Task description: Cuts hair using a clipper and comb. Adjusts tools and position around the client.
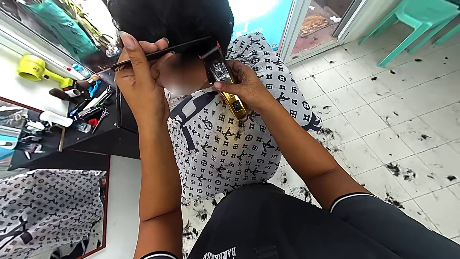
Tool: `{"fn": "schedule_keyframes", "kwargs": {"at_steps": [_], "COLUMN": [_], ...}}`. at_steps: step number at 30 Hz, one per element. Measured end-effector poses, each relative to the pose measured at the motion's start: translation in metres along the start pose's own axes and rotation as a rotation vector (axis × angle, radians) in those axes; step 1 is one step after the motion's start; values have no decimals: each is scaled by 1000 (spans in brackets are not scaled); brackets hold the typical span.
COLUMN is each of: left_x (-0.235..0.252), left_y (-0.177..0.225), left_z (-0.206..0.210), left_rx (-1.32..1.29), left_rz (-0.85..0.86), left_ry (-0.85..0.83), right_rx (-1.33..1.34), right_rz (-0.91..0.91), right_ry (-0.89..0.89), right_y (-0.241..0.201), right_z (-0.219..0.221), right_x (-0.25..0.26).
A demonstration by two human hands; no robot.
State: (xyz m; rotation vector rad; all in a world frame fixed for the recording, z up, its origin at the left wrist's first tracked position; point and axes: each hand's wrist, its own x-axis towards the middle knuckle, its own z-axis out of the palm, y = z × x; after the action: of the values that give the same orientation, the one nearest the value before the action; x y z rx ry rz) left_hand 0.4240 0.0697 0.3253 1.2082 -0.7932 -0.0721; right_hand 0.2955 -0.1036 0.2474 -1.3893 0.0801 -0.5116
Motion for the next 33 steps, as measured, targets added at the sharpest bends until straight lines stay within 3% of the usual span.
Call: {"fn": "schedule_keyframes", "kwargs": {"at_steps": [3, 6, 8, 13, 18, 23, 25, 29, 33], "left_x": [-1, 1, 2, 2, 3, 1, 1, 1, -1], "left_y": [1, 5, 5, 1, 5, 1, 4, 11, 4], "left_z": [1, -4, -7, -2, -11, -5, -8, -23, -18], "left_rx": [-16, -70, -66, -8, -68, 8, -20, -89, -49], "left_rz": [3, 2, 5, 17, 42, 41, 46, 53, 29], "left_ry": [-10, 3, 10, -18, -14, -38, -50, -36, -30], "right_rx": [-139, -44, -27, -267, -107, -274, -348, -214, -329], "right_rz": [-86, 110, 140, -115, 155, -95, -88, 123, -31], "right_ry": [-12, 13, 20, -11, 30, 13, 21, 72, 70], "right_y": [1, 6, 3, -10, 0, -12, -9, 3, -6], "right_z": [-1, -6, -5, 3, -7, 8, 7, -2, 11], "right_x": [1, -5, -5, 4, -7, 2, 0, -7, -2]}}
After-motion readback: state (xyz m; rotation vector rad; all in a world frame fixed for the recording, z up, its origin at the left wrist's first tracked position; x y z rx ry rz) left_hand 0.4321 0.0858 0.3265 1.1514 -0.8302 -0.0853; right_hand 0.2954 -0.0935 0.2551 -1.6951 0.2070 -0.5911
